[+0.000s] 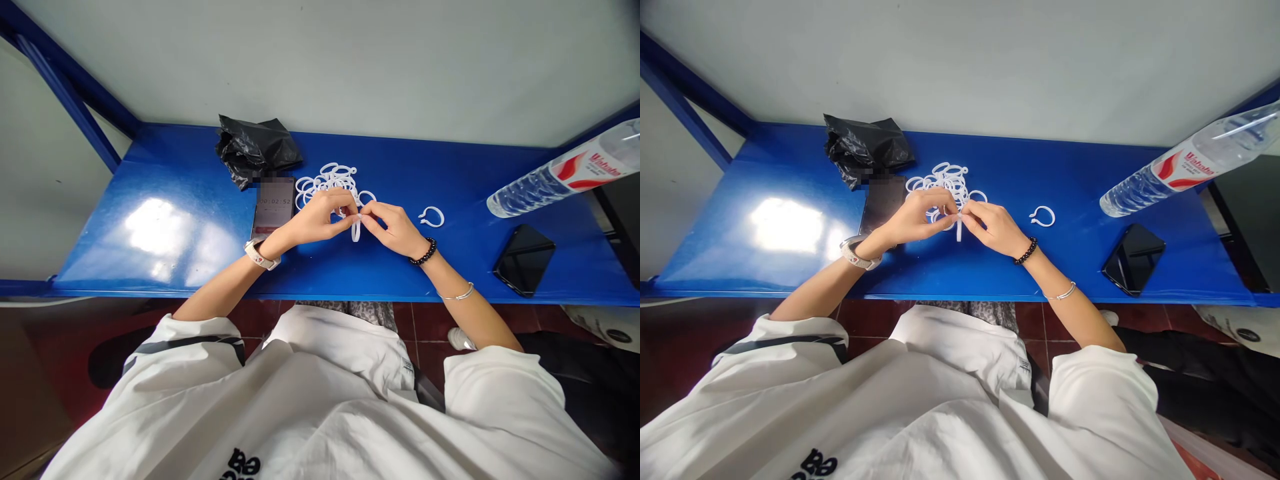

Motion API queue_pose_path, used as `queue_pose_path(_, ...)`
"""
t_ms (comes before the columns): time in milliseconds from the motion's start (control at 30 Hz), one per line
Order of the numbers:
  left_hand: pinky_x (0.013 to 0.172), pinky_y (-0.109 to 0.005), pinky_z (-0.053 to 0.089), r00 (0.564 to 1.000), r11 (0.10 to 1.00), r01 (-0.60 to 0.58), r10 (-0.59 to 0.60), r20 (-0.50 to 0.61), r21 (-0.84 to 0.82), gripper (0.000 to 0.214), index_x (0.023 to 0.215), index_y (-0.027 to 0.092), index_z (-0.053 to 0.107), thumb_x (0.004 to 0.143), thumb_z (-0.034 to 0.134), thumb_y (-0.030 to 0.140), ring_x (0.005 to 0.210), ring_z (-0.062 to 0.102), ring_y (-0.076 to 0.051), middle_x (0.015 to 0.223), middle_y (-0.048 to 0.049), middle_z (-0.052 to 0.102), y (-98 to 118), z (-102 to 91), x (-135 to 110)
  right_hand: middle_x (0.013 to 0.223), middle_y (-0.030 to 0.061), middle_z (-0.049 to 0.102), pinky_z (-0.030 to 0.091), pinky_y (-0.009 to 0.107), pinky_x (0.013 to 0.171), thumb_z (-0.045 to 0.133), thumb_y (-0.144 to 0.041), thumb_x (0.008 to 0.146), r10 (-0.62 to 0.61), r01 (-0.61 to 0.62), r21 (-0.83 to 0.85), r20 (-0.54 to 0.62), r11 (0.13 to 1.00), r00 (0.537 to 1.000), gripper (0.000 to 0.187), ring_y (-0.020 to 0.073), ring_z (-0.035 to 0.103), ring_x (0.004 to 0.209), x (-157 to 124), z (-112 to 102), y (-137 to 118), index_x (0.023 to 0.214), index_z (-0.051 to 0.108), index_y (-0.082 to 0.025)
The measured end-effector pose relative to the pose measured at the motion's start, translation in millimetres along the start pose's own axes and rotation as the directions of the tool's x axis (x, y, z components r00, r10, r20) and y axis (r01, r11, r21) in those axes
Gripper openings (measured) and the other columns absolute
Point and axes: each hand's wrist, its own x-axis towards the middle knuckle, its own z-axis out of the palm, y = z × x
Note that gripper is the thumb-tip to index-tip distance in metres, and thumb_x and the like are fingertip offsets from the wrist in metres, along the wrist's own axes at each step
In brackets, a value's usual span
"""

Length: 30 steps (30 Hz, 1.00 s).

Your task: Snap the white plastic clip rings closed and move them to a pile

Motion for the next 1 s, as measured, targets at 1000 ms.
queue_pose_path(1000, 0.072, -0.035, 0.049, 0.997, 0.799, 0.031, -0.068, 0.038, 0.6, 0.017, 0.084, 0.016, 0.066, 0.091, 0.051, 0.014, 0.092, 0.06, -0.026, 0.095, -0.0145, 0.067, -26.7, -7.5, -2.4, 0.079, -0.0022, 0.075, 0.038, 0.03, 0.057, 0.066, -0.026, 0.069, 0.759, -0.554, -0.59, 0.161, 0.587, 0.631, 0.026, 0.0232, 0.067, 0.071, -25.8, -88.4, 46.7, 0.095, 0.065, -0.027)
